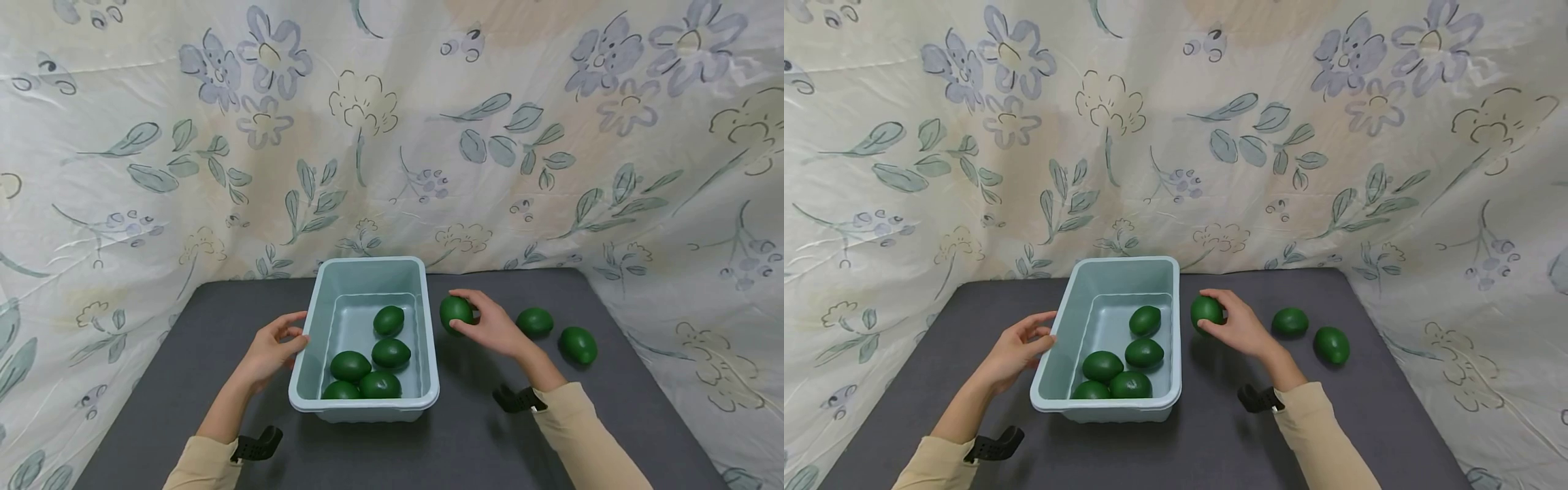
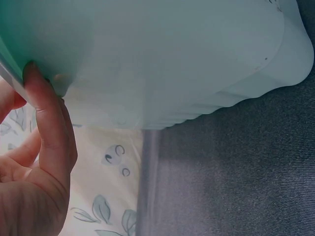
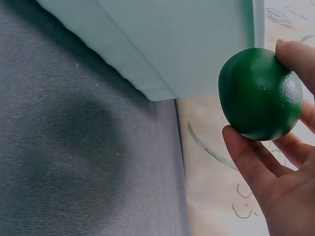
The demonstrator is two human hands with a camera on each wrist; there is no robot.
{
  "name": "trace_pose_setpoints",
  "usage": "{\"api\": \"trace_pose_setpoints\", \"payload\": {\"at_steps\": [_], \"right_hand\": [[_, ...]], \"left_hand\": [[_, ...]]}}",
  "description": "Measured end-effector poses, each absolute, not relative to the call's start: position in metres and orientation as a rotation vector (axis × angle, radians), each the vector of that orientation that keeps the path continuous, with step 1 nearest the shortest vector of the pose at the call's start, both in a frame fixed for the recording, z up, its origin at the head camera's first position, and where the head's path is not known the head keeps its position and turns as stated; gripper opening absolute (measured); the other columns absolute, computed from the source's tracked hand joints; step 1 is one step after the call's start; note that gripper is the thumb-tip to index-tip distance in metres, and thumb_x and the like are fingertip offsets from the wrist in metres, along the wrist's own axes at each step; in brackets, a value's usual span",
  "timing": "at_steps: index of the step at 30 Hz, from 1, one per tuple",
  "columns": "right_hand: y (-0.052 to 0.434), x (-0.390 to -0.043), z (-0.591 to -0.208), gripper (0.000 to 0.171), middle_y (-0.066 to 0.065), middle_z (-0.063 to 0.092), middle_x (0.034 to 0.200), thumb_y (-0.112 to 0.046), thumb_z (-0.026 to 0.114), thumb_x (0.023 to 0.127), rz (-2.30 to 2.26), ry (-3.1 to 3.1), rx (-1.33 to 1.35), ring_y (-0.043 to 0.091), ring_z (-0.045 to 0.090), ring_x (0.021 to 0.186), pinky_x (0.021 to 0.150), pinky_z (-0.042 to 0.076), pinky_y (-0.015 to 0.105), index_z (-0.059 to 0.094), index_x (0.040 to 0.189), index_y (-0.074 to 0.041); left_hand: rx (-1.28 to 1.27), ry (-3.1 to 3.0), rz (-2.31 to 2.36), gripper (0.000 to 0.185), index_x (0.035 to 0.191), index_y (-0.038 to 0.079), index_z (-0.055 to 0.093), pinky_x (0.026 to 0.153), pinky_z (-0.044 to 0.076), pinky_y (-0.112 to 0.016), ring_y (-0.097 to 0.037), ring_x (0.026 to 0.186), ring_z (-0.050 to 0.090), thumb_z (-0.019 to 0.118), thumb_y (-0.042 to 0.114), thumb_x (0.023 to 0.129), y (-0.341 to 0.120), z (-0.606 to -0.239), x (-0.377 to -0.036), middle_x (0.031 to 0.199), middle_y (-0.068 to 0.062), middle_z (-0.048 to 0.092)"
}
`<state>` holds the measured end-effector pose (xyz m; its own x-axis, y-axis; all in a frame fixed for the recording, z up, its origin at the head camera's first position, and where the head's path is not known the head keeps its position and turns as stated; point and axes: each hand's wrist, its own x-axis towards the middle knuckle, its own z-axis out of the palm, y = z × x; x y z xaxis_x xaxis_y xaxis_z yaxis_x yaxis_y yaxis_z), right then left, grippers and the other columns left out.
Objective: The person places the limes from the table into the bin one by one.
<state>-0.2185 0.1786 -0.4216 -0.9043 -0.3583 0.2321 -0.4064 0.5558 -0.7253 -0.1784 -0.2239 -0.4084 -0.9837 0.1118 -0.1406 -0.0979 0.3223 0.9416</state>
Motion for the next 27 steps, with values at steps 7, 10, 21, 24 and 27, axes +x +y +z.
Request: {"api": "trace_pose_setpoints", "payload": {"at_steps": [7,10,21,24,27], "right_hand": [[0.176,-0.226,-0.41,0.057,0.013,0.046,0.13,-0.024,0.068,0.084,1.272,-2.726,0.659,0.029,0.055,0.105,0.075,0.051,0.037,0.043,0.135,-0.013],[0.175,-0.231,-0.405,0.057,0.013,0.046,0.129,-0.023,0.067,0.084,1.261,-2.725,0.666,0.029,0.055,0.105,0.076,0.051,0.038,0.043,0.135,-0.013],[0.166,-0.246,-0.378,0.057,0.012,0.048,0.127,-0.024,0.066,0.085,1.273,-2.729,0.666,0.03,0.054,0.108,0.074,0.051,0.038,0.042,0.135,-0.01],[0.163,-0.25,-0.372,0.057,0.012,0.049,0.127,-0.023,0.065,0.086,1.294,-2.716,0.69,0.031,0.055,0.108,0.073,0.052,0.037,0.042,0.135,-0.008],[0.159,-0.253,-0.367,0.057,0.012,0.047,0.129,-0.023,0.065,0.086,1.313,-2.711,0.708,0.031,0.054,0.109,0.073,0.052,0.036,0.041,0.136,-0.008]], "left_hand": [[0.019,2.388,1.749,0.052,0.136,0.011,0.041,0.062,0.052,-0.039,-0.021,0.075,0.062,0.061,0.015,0.089,-0.224,-0.408,-0.178,0.104,-0.019,0.055],[0.019,2.384,1.751,0.052,0.136,0.01,0.041,0.063,0.052,-0.04,-0.021,0.076,0.062,0.06,0.015,0.089,-0.223,-0.408,-0.178,0.104,-0.019,0.054],[0.009,2.388,1.745,0.052,0.137,0.011,0.04,0.063,0.053,-0.041,-0.021,0.076,0.062,0.06,0.015,0.089,-0.223,-0.407,-0.177,0.103,-0.018,0.055],[0.007,2.391,1.744,0.051,0.136,0.011,0.04,0.063,0.053,-0.041,-0.021,0.076,0.062,0.06,0.015,0.089,-0.223,-0.407,-0.177,0.103,-0.018,0.055],[0.007,2.393,1.743,0.051,0.136,0.011,0.041,0.062,0.052,-0.04,-0.021,0.074,0.062,0.06,0.015,0.089,-0.223,-0.407,-0.177,0.103,-0.018,0.055]]}}
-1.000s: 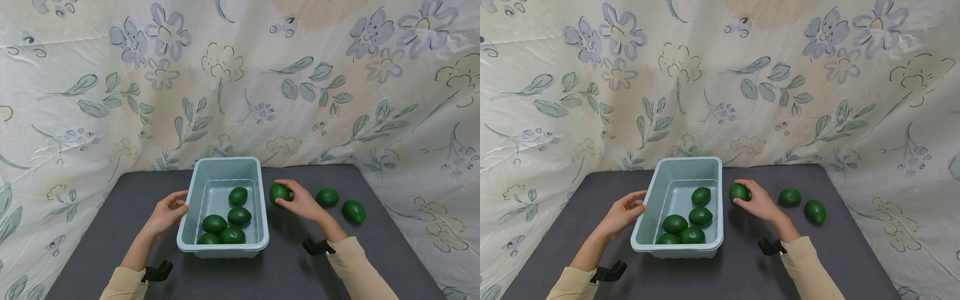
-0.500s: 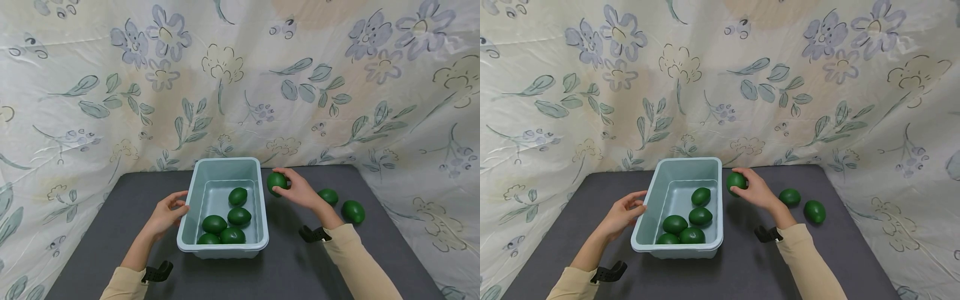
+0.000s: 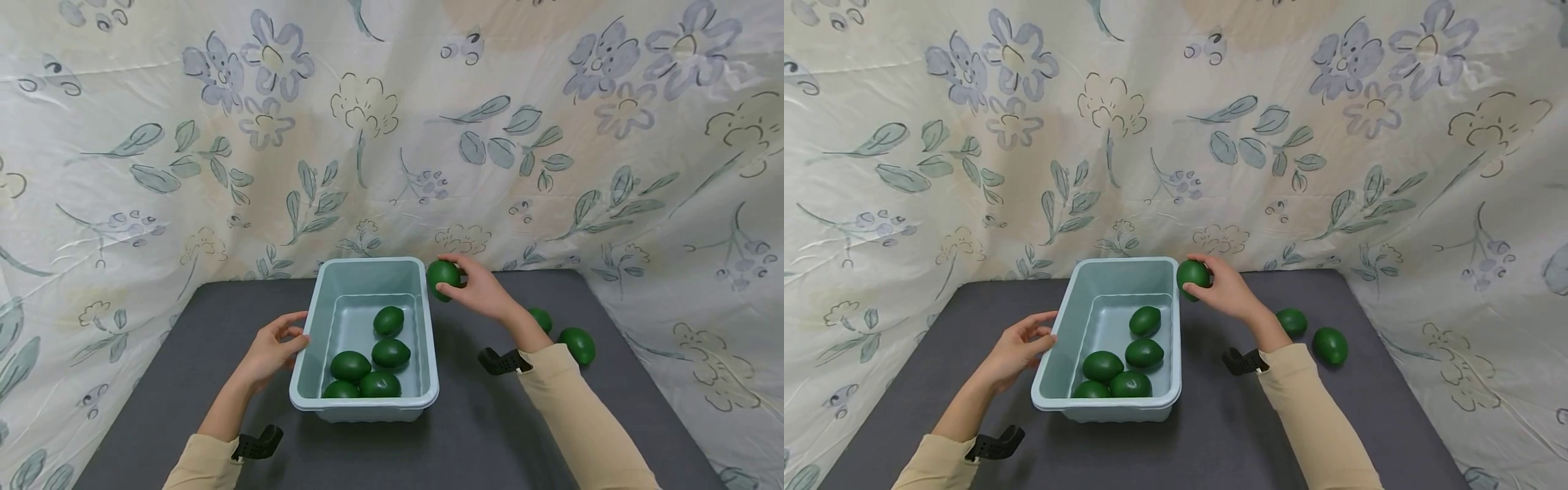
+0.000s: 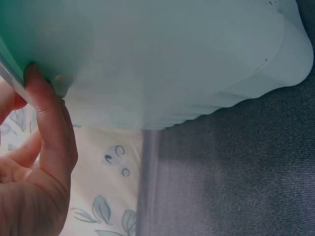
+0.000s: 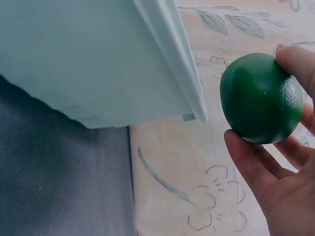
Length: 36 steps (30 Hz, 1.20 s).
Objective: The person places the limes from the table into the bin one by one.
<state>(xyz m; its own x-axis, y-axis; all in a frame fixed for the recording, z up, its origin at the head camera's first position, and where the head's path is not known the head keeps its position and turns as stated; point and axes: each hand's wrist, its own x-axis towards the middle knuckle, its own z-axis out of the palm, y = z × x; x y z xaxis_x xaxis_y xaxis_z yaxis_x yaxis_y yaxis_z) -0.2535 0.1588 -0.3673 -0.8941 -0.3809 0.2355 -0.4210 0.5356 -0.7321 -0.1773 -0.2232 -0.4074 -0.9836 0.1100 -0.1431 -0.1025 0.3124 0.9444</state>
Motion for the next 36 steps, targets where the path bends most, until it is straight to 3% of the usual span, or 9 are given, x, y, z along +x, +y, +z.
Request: {"api": "trace_pose_setpoints", "payload": {"at_steps": [17,27,32,36], "right_hand": [[0.127,-0.261,-0.345,0.057,0.009,0.047,0.131,-0.025,0.066,0.085,1.32,-2.684,0.76,0.029,0.052,0.112,0.075,0.052,0.036,0.043,0.135,-0.011],[0.101,-0.258,-0.33,0.054,0.014,0.045,0.131,-0.018,0.065,0.086,1.421,-2.649,0.865,0.033,0.051,0.111,0.078,0.052,0.037,0.043,0.134,-0.005],[0.092,-0.266,-0.339,0.054,0.011,0.047,0.129,-0.02,0.066,0.085,1.388,-2.631,0.902,0.028,0.054,0.106,0.074,0.052,0.034,0.045,0.132,-0.006],[0.084,-0.267,-0.341,0.052,0.01,0.048,0.128,-0.021,0.066,0.085,1.345,-2.624,0.947,0.024,0.054,0.104,0.08,0.05,0.034,0.046,0.131,-0.007]], "left_hand": [[0.007,2.393,1.744,0.051,0.136,0.01,0.041,0.063,0.053,-0.041,-0.021,0.075,0.062,0.06,0.015,0.089,-0.224,-0.408,-0.177,0.103,-0.018,0.055],[0.001,2.396,1.739,0.051,0.136,0.011,0.041,0.064,0.053,-0.041,-0.021,0.076,0.062,0.06,0.016,0.089,-0.223,-0.407,-0.177,0.102,-0.017,0.055],[-0.001,2.384,1.747,0.052,0.137,0.012,0.04,0.064,0.053,-0.041,-0.022,0.075,0.063,0.06,0.017,0.089,-0.223,-0.406,-0.176,0.104,-0.017,0.055],[0.004,2.381,1.75,0.052,0.137,0.011,0.04,0.064,0.053,-0.041,-0.022,0.075,0.064,0.06,0.016,0.089,-0.223,-0.406,-0.176,0.104,-0.018,0.054]]}}
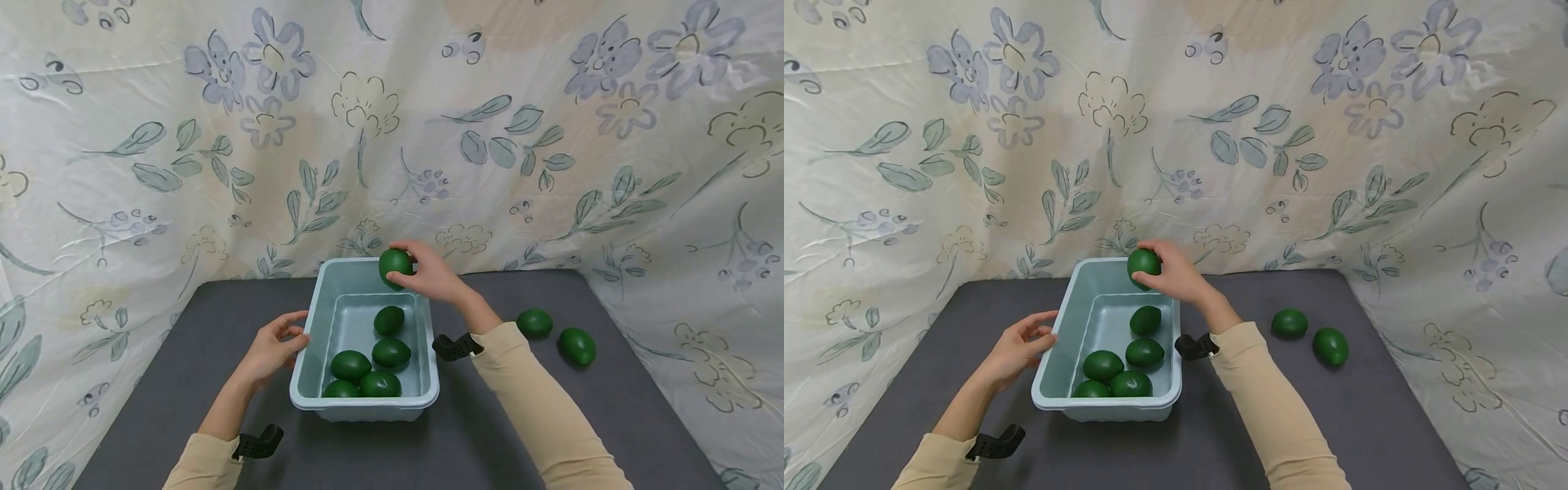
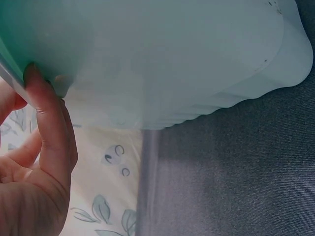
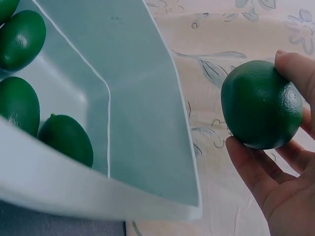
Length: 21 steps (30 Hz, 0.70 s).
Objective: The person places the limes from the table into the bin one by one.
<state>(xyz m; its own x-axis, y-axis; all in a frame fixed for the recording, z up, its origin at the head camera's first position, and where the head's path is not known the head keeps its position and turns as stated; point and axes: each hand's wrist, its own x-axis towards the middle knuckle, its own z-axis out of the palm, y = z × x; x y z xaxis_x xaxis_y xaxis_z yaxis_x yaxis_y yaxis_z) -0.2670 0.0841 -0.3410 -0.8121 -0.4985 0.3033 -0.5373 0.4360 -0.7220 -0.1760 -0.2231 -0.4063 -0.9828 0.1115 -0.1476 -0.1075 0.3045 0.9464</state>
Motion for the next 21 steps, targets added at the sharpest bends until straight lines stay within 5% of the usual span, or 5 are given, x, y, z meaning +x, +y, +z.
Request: {"api": "trace_pose_setpoints", "payload": {"at_steps": [21], "right_hand": [[0.051,-0.261,-0.344,0.057,0.01,0.045,0.133,-0.025,0.064,0.087,1.288,-2.722,1.032,0.02,0.053,0.103,0.078,0.048,0.029,0.042,0.136,-0.008]], "left_hand": [[-0.002,2.391,1.741,0.052,0.137,0.012,0.04,0.064,0.053,-0.039,-0.021,0.076,0.062,0.06,0.017,0.089,-0.224,-0.407,-0.178,0.104,-0.017,0.055]]}}
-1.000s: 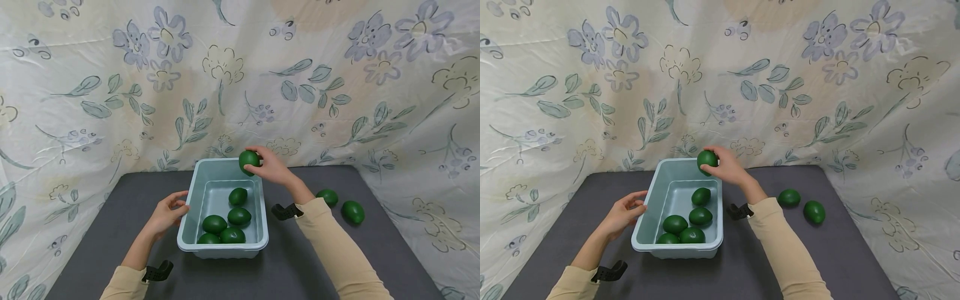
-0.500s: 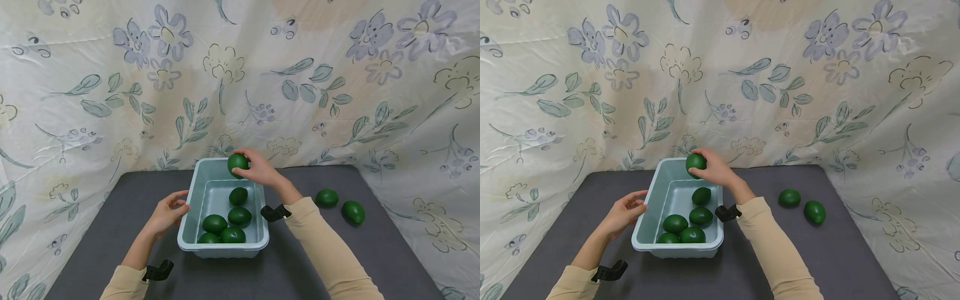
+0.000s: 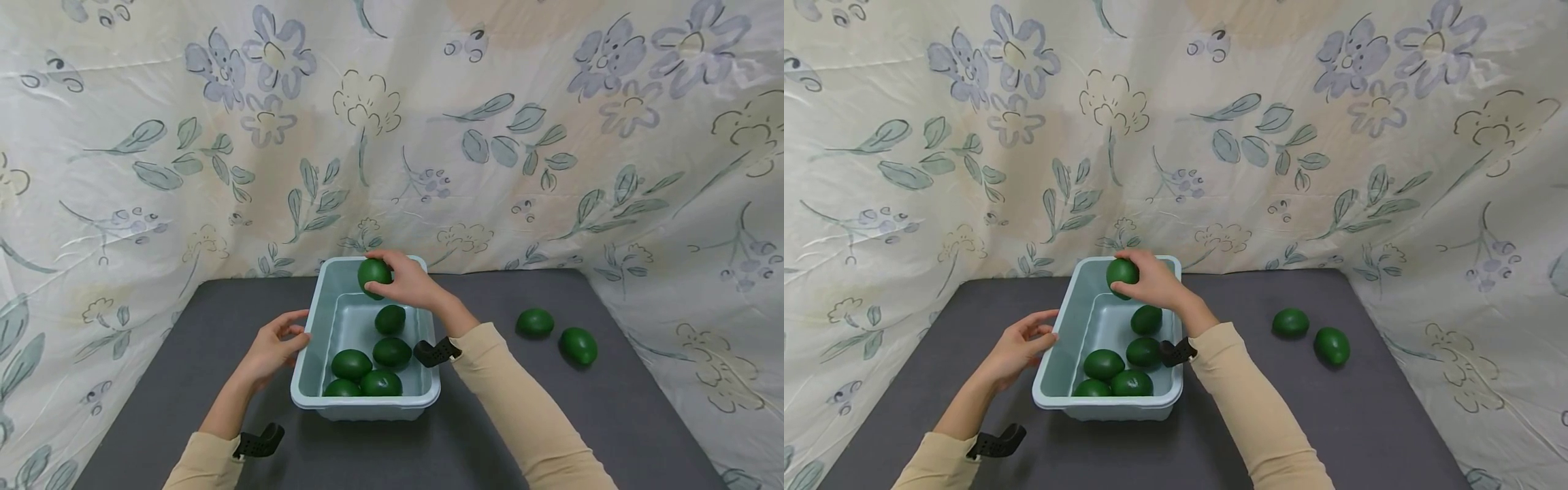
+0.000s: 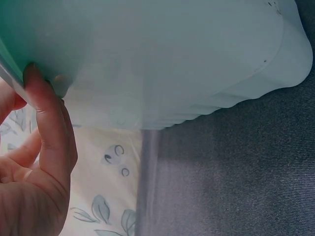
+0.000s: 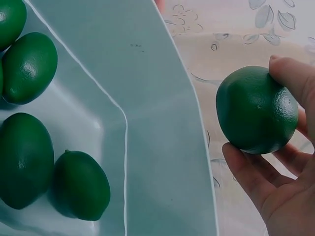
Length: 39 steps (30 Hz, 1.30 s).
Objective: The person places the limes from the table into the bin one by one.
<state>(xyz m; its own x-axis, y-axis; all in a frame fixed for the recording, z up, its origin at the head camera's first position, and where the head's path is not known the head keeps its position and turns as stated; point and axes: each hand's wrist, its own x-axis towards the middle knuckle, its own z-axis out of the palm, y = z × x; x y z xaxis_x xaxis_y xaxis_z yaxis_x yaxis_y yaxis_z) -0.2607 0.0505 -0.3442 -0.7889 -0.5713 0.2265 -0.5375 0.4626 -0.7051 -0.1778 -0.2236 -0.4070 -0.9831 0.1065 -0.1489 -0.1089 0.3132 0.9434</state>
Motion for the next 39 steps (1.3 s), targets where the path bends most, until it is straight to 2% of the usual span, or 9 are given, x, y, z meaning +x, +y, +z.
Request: {"api": "trace_pose_setpoints", "payload": {"at_steps": [13,18,23,30,35,39], "right_hand": [[0.039,-0.256,-0.344,0.058,0.008,0.046,0.133,-0.028,0.064,0.086,-1.154,2.681,-1.005,0.021,0.053,0.105,0.079,0.048,0.032,0.042,0.137,-0.01],[0.04,-0.257,-0.346,0.057,0.008,0.041,0.138,-0.029,0.061,0.088,-1.151,2.671,-1.003,0.025,0.048,0.118,0.092,0.044,0.038,0.04,0.139,-0.013],[0.045,-0.259,-0.35,0.056,0.006,0.038,0.142,-0.031,0.059,0.09,-1.139,2.67,-1.001,0.024,0.04,0.127,0.102,0.036,0.039,0.039,0.14,-0.014],[0.054,-0.257,-0.349,0.054,0.005,0.04,0.141,-0.029,0.059,0.09,-1.18,2.67,-1.037,0.021,0.039,0.129,0.104,0.034,0.039,0.041,0.138,-0.014],[0.061,-0.252,-0.347,0.053,0.005,0.04,0.14,-0.028,0.059,0.09,-1.248,2.66,-1.041,0.025,0.04,0.127,0.098,0.039,0.045,0.041,0.138,-0.013],[0.068,-0.247,-0.345,0.05,0.005,0.043,0.136,-0.026,0.059,0.09,-1.311,2.679,-1.005,0.024,0.043,0.123,0.095,0.042,0.044,0.044,0.136,-0.014]], "left_hand": [[0.014,2.378,1.751,0.052,0.137,0.012,0.039,0.061,0.053,-0.038,-0.021,0.075,0.062,0.06,0.017,0.09,-0.223,-0.408,-0.179,0.106,-0.019,0.054],[0.006,2.381,1.747,0.052,0.137,0.012,0.04,0.061,0.053,-0.038,-0.021,0.075,0.062,0.06,0.017,0.089,-0.222,-0.408,-0.179,0.107,-0.019,0.054],[-0.003,2.385,1.743,0.052,0.137,0.012,0.04,0.062,0.053,-0.039,-0.021,0.076,0.062,0.06,0.017,0.089,-0.222,-0.408,-0.179,0.107,-0.019,0.055],[0.0,2.405,1.735,0.05,0.136,0.012,0.041,0.063,0.053,-0.037,-0.02,0.079,0.06,0.06,0.017,0.089,-0.222,-0.407,-0.178,0.105,-0.019,0.055],[-0.011,2.405,1.731,0.05,0.136,0.012,0.042,0.065,0.053,-0.038,-0.021,0.08,0.06,0.06,0.018,0.089,-0.223,-0.407,-0.177,0.104,-0.018,0.055],[-0.02,2.401,1.734,0.051,0.136,0.013,0.042,0.065,0.053,-0.038,-0.021,0.081,0.06,0.06,0.018,0.089,-0.223,-0.407,-0.177,0.104,-0.018,0.055]]}}
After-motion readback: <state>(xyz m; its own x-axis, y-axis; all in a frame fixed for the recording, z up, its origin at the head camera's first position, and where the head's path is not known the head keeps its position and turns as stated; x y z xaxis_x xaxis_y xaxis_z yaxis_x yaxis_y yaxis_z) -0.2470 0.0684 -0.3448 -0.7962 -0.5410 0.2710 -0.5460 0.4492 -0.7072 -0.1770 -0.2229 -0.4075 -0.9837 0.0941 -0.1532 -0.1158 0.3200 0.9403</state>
